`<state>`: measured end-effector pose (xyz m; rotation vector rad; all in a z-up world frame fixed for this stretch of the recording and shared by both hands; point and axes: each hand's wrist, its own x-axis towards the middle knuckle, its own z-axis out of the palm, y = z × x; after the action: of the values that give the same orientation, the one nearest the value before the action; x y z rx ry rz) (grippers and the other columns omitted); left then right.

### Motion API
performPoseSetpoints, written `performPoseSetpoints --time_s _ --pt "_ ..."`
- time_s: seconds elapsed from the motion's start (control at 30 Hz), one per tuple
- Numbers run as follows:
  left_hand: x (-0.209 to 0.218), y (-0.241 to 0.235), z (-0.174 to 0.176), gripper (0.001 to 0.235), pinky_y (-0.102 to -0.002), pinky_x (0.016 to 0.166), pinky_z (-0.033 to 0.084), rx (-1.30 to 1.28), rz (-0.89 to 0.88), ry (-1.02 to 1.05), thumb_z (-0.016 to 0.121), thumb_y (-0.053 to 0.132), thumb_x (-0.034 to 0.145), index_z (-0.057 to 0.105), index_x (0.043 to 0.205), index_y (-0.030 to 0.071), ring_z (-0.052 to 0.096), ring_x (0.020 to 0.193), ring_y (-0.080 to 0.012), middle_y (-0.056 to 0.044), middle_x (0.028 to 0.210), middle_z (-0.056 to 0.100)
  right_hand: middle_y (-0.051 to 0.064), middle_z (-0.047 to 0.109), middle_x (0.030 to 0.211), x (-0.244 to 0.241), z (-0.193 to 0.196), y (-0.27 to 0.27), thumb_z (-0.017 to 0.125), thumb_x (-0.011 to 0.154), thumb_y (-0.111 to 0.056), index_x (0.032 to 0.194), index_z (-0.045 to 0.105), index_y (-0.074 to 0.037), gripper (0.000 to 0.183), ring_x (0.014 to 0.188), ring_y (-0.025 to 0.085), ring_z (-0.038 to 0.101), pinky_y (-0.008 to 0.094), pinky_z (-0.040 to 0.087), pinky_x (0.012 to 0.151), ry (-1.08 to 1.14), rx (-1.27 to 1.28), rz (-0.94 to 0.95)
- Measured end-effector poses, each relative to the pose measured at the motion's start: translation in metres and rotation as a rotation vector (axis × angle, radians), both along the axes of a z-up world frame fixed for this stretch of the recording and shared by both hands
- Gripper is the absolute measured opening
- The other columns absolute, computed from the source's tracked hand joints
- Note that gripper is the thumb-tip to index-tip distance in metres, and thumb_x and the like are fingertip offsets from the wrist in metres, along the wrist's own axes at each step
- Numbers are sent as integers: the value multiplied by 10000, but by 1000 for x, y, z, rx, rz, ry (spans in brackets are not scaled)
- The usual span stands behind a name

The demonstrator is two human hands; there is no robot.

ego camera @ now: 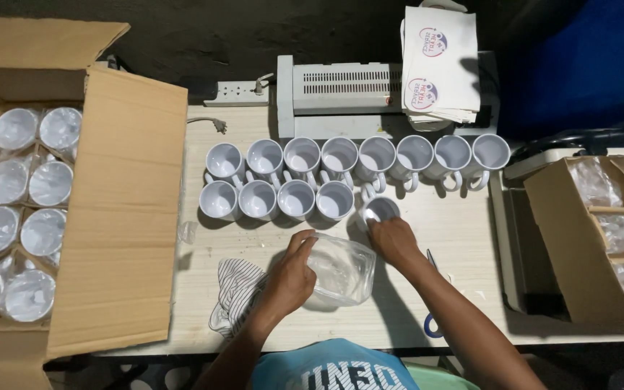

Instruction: The person removes white mugs from a cardboard box, wraps each mug individually in a plastic bag by hand, and places the wrapped mugs into the compartments of a partitioned cardboard box.

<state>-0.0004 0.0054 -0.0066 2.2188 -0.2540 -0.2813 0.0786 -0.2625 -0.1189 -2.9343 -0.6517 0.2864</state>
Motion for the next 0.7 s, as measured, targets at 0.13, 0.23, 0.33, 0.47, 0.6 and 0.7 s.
performPoseSetpoints --time_s 0.13,0.23,0.33,0.47,0.6,0.7 --pt "1 6 -18 580 -441 947 516 -69 4 -102 564 -81 785 499 1362 -85 612 1171 -404 -174 1477 465 184 720 727 -31 25 -29 619 947 -246 1023 684 -39 229 708 364 698 487 535 772 85 81 -72" --pt "5 5 -16 584 -430 948 519 -76 11 -79 561 -65 797 494 1377 -76 621 1155 -391 -178 1468 466 191 740 815 -49 63 -40 616 958 -262 1122 681 -30 292 760 335 717 473 552 765 221 191 -286" --pt "9 -1 -13 581 -432 953 513 -55 7 -38 563 -48 809 489 1385 -72 624 1144 -386 -175 1469 463 172 765 909 -67 100 -44 629 974 -253 1211 674 -20 335 819 256 734 411 572 765 336 511 -554" --pt "14 -16 -3 575 -442 962 506 -35 -1 19 560 -31 817 489 1386 -66 615 1156 -387 -162 1476 461 118 772 959 -96 82 -48 726 900 -153 1172 705 34 331 848 162 698 310 563 722 274 1111 -640" --pt "19 -32 4 544 -413 989 496 -77 -27 125 570 -8 839 493 1377 -33 619 1178 -355 -132 1476 472 84 762 928 -114 83 -20 750 861 -141 1134 698 21 321 806 137 709 280 585 679 330 1138 -526" --pt "21 -35 7 596 -379 1019 484 -248 22 174 548 -61 782 548 1372 23 600 1261 -309 -113 1426 535 77 755 875 -113 104 5 720 869 -136 1117 698 -17 276 748 163 715 310 577 617 426 1044 -381"
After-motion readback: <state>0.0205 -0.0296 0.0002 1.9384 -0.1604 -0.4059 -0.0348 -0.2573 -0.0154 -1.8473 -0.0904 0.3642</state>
